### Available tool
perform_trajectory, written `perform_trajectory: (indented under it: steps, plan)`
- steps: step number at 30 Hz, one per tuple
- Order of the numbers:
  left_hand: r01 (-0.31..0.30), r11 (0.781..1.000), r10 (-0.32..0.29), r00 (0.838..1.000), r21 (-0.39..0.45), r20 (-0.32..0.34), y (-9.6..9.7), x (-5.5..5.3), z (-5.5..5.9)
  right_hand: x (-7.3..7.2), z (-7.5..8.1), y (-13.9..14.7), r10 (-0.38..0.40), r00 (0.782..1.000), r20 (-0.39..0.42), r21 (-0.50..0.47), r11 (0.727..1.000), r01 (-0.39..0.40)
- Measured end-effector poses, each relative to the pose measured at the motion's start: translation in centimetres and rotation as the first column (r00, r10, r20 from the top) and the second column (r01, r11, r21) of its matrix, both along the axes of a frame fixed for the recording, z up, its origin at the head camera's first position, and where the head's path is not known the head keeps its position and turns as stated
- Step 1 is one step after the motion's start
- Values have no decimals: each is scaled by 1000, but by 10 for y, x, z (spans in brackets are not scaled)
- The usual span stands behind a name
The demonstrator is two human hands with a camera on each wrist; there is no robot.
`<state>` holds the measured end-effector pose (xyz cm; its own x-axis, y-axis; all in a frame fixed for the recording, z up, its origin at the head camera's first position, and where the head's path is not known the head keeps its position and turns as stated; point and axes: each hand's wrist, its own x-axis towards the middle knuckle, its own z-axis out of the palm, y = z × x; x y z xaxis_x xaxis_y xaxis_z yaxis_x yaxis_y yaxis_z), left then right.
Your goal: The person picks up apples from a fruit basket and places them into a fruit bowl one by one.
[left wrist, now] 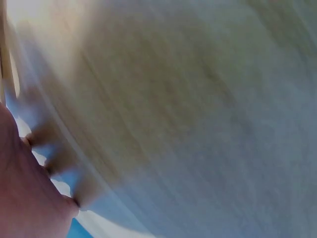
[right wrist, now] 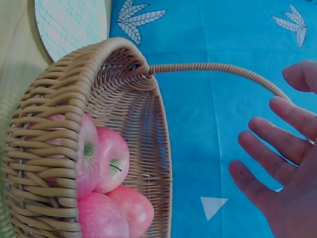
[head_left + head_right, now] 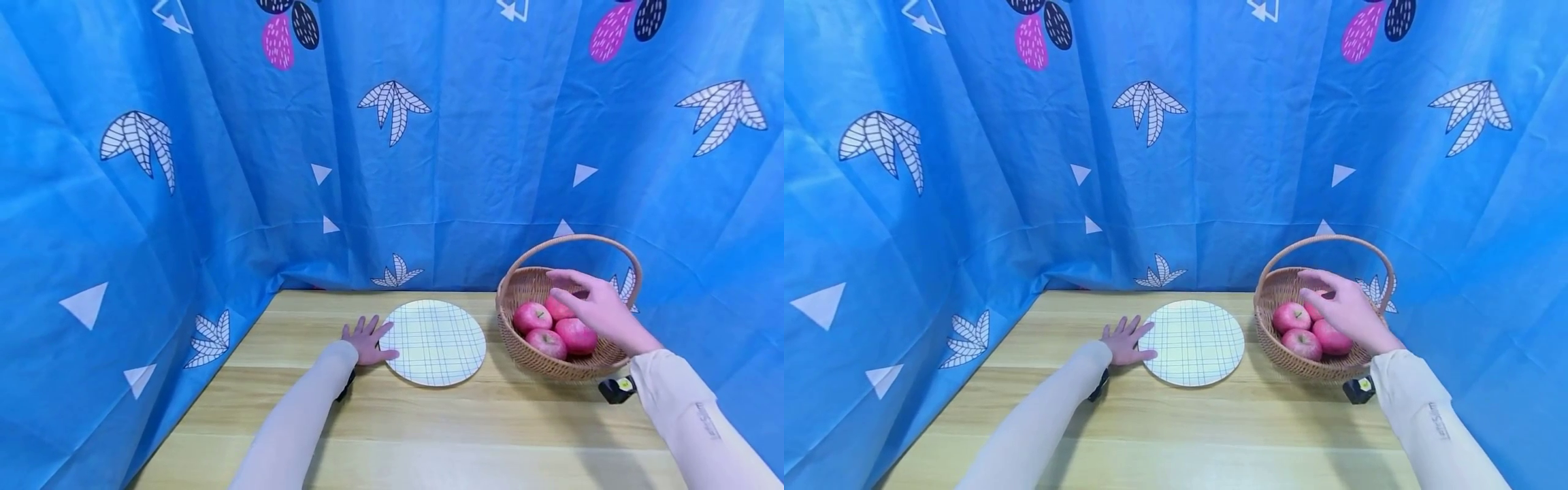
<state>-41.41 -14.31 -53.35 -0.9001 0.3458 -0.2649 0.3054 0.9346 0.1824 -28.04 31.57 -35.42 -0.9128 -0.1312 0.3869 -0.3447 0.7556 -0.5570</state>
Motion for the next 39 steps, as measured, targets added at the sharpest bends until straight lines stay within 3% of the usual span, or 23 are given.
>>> perform_trajectory:
  steps: [12, 20, 26, 32, 39]
  plan:
    - [-27, 998, 29, 999, 61, -23, -8, -5, -14, -22, 4, 7, 18, 996, 84, -43, 999, -14]
    - [3, 998, -1, 999, 63, -34, -6, 10, 10, -32, 5, 14, 24, 991, 132, -61, 998, -16]
    - [15, 996, -13, 1000, 89, -28, -5, 9, 8, -37, 0, 17, 3, 987, 160, -60, 998, 6]
    - [15, 997, -12, 999, 75, -32, -4, -5, -10, -40, -3, 20, -7, 989, 149, -55, 998, 15]
    - [18, 997, -17, 1000, 71, -18, 3, 2, 3, -41, -6, 22, -23, 984, 177, -81, 996, 37]
